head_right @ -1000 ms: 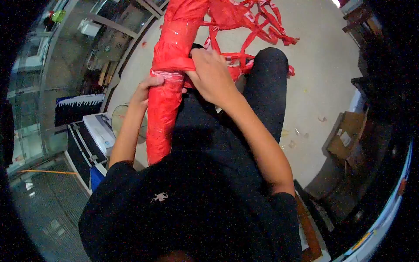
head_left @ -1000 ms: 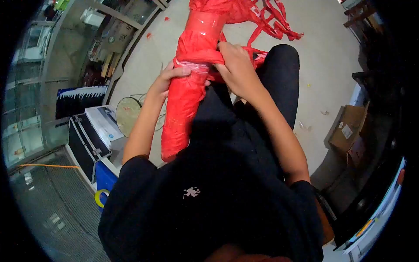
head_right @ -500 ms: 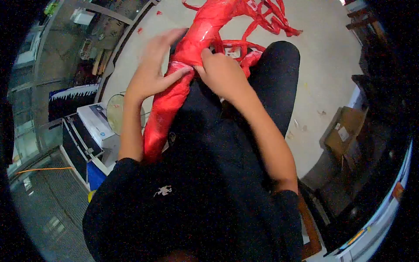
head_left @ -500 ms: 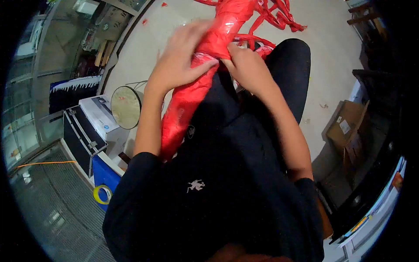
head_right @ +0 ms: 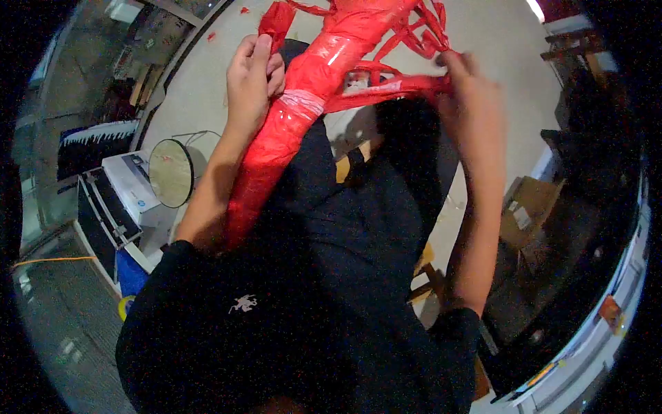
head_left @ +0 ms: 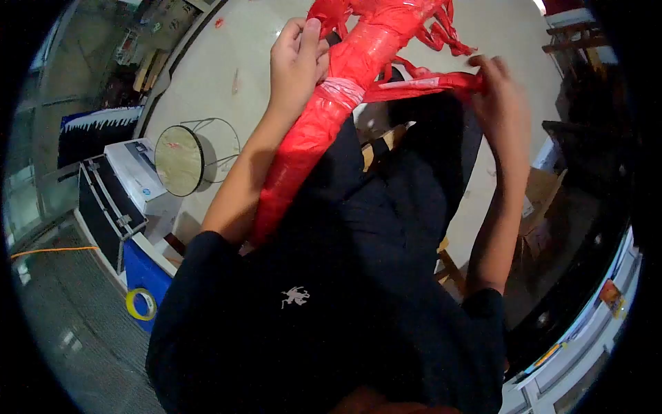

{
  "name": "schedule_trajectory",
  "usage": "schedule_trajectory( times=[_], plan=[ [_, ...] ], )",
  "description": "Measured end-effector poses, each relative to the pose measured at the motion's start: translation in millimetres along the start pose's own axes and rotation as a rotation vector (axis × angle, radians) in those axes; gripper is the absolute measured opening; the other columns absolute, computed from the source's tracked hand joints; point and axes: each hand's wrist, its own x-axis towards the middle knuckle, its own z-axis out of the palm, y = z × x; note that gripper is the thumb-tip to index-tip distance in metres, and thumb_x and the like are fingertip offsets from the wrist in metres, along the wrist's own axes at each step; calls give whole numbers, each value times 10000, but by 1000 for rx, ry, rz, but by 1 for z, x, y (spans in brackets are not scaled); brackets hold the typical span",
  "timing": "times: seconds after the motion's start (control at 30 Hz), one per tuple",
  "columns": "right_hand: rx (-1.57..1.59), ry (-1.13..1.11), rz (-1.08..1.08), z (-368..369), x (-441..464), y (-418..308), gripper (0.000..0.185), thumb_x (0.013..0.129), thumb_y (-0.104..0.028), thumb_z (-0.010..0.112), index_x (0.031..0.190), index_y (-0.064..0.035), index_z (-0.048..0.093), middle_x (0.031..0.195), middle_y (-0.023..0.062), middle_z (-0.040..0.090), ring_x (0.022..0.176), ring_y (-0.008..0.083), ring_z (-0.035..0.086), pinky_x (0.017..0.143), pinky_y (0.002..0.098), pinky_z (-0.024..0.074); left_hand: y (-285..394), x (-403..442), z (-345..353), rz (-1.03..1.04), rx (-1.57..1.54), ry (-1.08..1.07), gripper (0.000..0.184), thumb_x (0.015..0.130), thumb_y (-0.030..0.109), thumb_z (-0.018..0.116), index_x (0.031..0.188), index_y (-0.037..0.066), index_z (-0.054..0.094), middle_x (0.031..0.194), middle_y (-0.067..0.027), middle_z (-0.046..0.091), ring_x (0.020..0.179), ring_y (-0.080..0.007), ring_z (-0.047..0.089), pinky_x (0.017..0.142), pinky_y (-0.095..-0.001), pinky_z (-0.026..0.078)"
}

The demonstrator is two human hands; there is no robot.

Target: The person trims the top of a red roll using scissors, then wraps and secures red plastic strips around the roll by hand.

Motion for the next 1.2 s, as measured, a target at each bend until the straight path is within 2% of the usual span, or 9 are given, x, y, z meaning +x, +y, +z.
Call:
schedule_trajectory(
  times=[0.13, 0.23, 0.37, 0.47, 0.63, 0.73, 0.87, 1.03, 1.2],
  plan=[
    [-218, 419, -105, -24, 22, -16, 352, 762, 1, 693, 1088, -131, 678, 1113, 98, 632, 1023, 271, 610, 815, 391, 515, 4, 5, 5, -77, -109, 33, 157, 1027, 242, 501, 1024, 86, 480, 651, 29, 373, 495, -35, 314, 432, -207, 246],
    [-107, 606, -95, -26, 31, -30, 447, 735, 7, 728, 1140, -178, 693, 1134, 83, 639, 1057, 248, 611, 844, 357, 520, -7, 8, -2, -151, -182, -177, 413, 959, 222, 615, 1315, 83, 457, 719, 31, 431, 589, -25, 401, 503, -200, 329],
    [152, 516, -293, -10, 46, -75, 369, 789, -38, 745, 1139, -123, 669, 1010, 77, 628, 876, 191, 630, 744, 292, 513, 7, -3, 21, 226, 491, -560, 803, 742, 362, 844, 1394, 78, 471, 1127, -144, 665, 1031, -277, 645, 842, -380, 505],
    [208, 340, -473, 15, 76, -77, 479, 752, 42, 679, 1201, -107, 605, 1274, 144, 544, 1174, 307, 569, 821, 363, 548, -1, 3, 24, 228, 767, -650, 502, 837, 416, 751, 1095, -1, 646, 904, -120, 683, 800, -214, 656, 722, -326, 509],
    [517, 54, -357, 3, 57, -74, 435, 829, -58, 682, 1251, -81, 579, 1186, 108, 630, 1119, 285, 616, 903, 380, 520, -9, 7, 16, -220, 387, -461, 469, 980, 410, 575, 743, 6, 591, 612, -25, 544, 515, -94, 469, 517, -256, 407],
    [558, 368, -152, 33, 28, -61, 313, 866, -229, 718, 1086, -20, 640, 953, 123, 654, 813, 224, 631, 751, 319, 489, -5, 8, 14, -153, 290, -458, 349, 1004, 382, 541, 900, 53, 596, 693, 22, 530, 564, -59, 461, 515, -216, 369],
    [926, 20, 7, 48, 3, -67, 270, 910, -188, 654, 1102, -2, 623, 821, 109, 690, 702, 193, 660, 645, 284, 500, 7, 8, 12, -63, 305, -484, 355, 991, 388, 565, 1068, 44, 602, 812, 15, 585, 651, -70, 529, 598, -227, 432],
    [723, 124, 10, 38, -13, -77, 211, 856, 0, 624, 1067, 8, 613, 929, 96, 662, 820, 147, 639, 743, 268, 499, 0, 19, -2, 91, 652, -379, 390, 945, 377, 640, 978, -9, 679, 781, -38, 653, 706, -122, 570, 711, -286, 476],
    [341, 123, -379, 62, -19, -99, 354, 752, -84, 730, 1093, -85, 632, 1003, 114, 581, 987, 309, 553, 864, 386, 476, -9, 24, -5, 155, 582, -297, 432, 823, 334, 787, 1039, -28, 694, 870, -73, 706, 815, -118, 631, 777, -290, 508]
  ],
)
